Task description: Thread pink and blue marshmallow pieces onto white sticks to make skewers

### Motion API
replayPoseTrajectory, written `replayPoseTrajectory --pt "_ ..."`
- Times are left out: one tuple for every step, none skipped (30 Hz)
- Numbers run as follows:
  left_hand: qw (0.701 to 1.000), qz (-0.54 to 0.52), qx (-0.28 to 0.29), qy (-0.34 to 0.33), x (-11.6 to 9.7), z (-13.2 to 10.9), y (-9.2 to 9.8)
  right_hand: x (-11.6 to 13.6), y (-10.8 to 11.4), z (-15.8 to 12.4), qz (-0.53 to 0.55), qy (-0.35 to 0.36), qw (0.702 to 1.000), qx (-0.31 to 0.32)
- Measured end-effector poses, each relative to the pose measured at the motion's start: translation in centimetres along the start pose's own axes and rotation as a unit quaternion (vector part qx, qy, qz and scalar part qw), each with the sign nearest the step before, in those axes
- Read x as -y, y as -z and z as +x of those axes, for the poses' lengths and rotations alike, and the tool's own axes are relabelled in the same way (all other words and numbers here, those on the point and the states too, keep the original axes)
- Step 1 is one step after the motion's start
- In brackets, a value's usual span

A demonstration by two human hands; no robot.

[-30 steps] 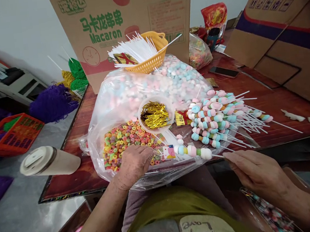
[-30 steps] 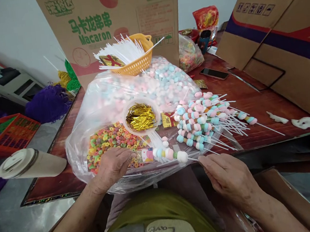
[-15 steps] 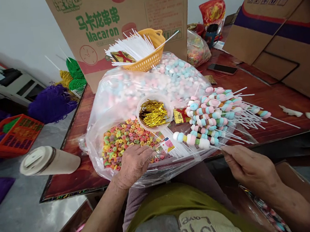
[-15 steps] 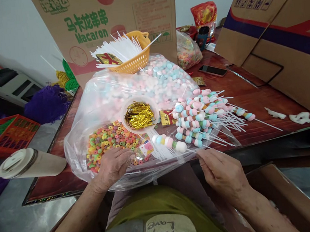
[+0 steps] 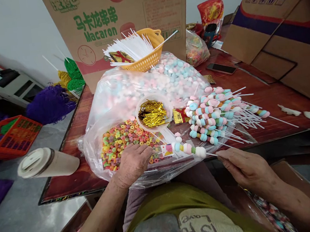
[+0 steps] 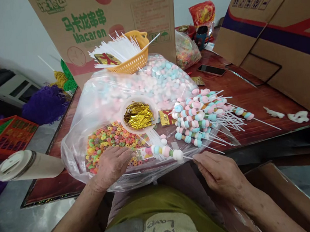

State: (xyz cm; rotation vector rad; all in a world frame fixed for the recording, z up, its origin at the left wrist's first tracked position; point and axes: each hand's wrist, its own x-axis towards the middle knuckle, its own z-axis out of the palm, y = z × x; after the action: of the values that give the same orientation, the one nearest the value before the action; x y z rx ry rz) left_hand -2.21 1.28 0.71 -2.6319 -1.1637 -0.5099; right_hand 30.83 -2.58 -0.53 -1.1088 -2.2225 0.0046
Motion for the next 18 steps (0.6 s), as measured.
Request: replayPoseTrajectory --pt "1.0 -0.007 -0.002 0.003 0.0 -0.1 -0.1 0.1 -0.1 0.0 -0.002 -0.004 1.0 -0.007" --pt "1.0 -0.014 -0.005 0.006 -0.1 -0.1 -0.2 0.1 -0.2 -0.1 -0.005 -0.01 1.0 -0.013" --pt "1.0 -0.021 -0.008 0.01 -0.1 -0.2 -0.3 0.2 -0.4 -0.2 -0.009 -0.014 1.0 -0.016" --pt "0.999 -0.029 -0.013 0.014 -0.1 -0.4 -0.5 0.2 -0.5 -0.4 -0.012 -0.018 1.0 -0.013" --pt "0.999 -0.039 -0.019 0.018 0.0 -0.5 -0.6 0.1 -0.6 -0.6 -0.014 -0.02 1.0 -0.004" --pt "0.998 -0.049 -0.027 0.023 0.0 -0.6 -0.7 0.1 -0.7 -0.8 -0.015 -0.02 1.0 0.007" --pt "0.997 -0.059 -0.033 0.028 0.1 -0.8 -0.8 0.0 -0.7 -1.0 -0.017 -0.019 1.0 0.015" --pt "0.996 -0.07 -0.038 0.035 0.2 -0.9 -0.9 0.0 -0.7 -1.1 -0.018 -0.018 0.999 0.02" --pt "0.995 -0.08 -0.042 0.042 0.2 -1.0 -1.0 -0.1 -0.7 -1.3 -0.02 -0.016 0.999 0.02" --pt "0.994 -0.087 -0.044 0.046 0.3 -1.1 -1.1 -0.1 -0.6 -1.3 -0.02 -0.015 1.0 0.017" --pt "0.994 -0.089 -0.044 0.048 0.3 -1.1 -1.2 -0.1 -0.6 -1.4 -0.02 -0.013 1.0 0.012" --pt "0.994 -0.089 -0.045 0.047 0.3 -1.2 -1.2 0.0 -0.6 -1.4 -0.02 -0.012 1.0 0.008" --pt "0.994 -0.089 -0.046 0.044 0.3 -1.2 -1.2 0.0 -0.6 -1.4 -0.019 -0.01 1.0 0.007" --pt "0.994 -0.09 -0.046 0.043 0.2 -1.2 -1.2 0.1 -0.5 -1.4 -0.02 -0.008 1.0 0.007" --pt "0.994 -0.093 -0.044 0.043 0.2 -1.2 -1.2 0.2 -0.6 -1.4 -0.023 -0.006 1.0 0.007" --pt "0.993 -0.096 -0.041 0.046 0.1 -1.1 -1.2 0.3 -0.6 -1.4 -0.028 -0.002 1.0 0.006" --pt "0.993 -0.099 -0.037 0.05 0.0 -1.1 -1.2 0.4 -0.6 -1.5 -0.035 0.003 0.999 0.005" --pt "0.993 -0.099 -0.032 0.055 -0.1 -1.1 -1.1 0.4 -0.6 -1.5 -0.043 0.01 0.999 0.003"
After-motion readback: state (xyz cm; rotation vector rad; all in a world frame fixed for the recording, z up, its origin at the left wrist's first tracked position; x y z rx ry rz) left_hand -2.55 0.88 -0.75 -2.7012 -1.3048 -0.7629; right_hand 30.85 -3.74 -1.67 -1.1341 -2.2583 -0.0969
